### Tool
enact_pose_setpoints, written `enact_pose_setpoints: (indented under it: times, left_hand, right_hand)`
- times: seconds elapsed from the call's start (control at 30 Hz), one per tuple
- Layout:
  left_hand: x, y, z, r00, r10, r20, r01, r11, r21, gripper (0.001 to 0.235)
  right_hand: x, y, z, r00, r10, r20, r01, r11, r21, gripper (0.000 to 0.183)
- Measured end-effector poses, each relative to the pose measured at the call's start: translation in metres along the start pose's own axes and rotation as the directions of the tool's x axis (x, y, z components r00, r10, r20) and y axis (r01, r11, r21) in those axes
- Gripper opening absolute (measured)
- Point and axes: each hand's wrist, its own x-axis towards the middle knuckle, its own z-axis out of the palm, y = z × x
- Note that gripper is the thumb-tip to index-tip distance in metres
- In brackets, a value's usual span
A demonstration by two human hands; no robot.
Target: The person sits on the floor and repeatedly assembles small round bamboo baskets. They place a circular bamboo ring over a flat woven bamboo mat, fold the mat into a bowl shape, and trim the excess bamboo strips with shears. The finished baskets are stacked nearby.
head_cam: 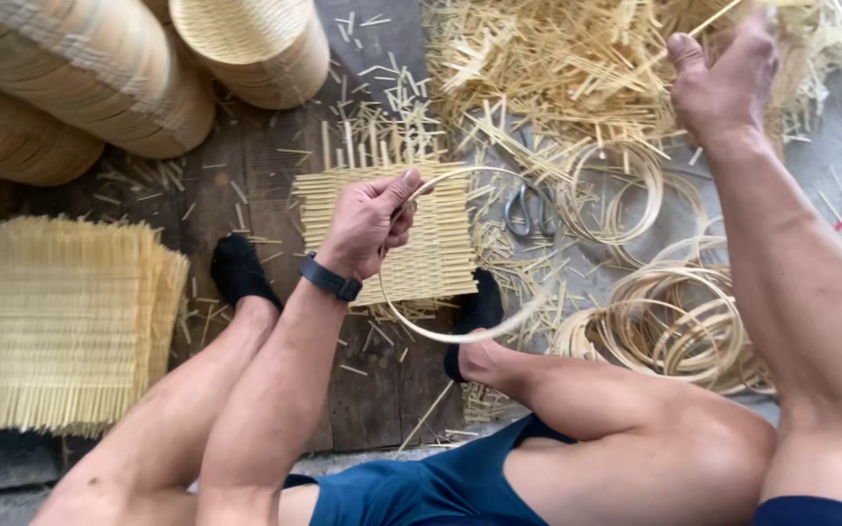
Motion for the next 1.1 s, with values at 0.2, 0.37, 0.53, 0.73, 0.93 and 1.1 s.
enact_pose_setpoints:
  times: [0.2,0.37,0.53,0.73,0.93,1.1]
  left_hand:
    - [-0.005,-0.001,-0.004,0.999,0.034,0.033,-0.034,0.999,0.018,0.034]
    - [-0.020,0.009,-0.005,0.995,-0.096,0.025,0.094,0.993,0.077,0.052]
    - [-0.016,0.013,-0.005,0.957,-0.262,0.127,0.244,0.960,0.140,0.076]
    - [-0.014,-0.008,0.001,0.969,-0.184,-0.164,0.199,0.976,0.084,0.072]
    - [0.000,-0.023,-0.025,0.997,0.053,-0.048,-0.055,0.997,-0.057,0.051]
    - [-0.001,-0.008,-0.064,0.911,0.397,-0.113,-0.381,0.703,-0.601,0.042]
  right_hand:
    - [-0.059,-0.004,0.074,0.345,-0.907,0.240,0.782,0.419,0.462,0.070]
    - [-0.113,-0.030,0.110,0.318,-0.913,0.253,0.828,0.398,0.395,0.013]
    - [-0.132,-0.056,0.107,0.183,-0.979,0.094,0.945,0.201,0.256,0.011]
    - [-0.149,-0.042,0.132,0.314,-0.946,0.078,0.916,0.324,0.235,0.009]
    - [-0.110,-0.049,0.105,0.637,-0.754,0.159,0.664,0.641,0.385,0.019]
    - [-0.090,-0.022,0.099,0.744,-0.145,0.652,-0.572,0.364,0.735,0.051]
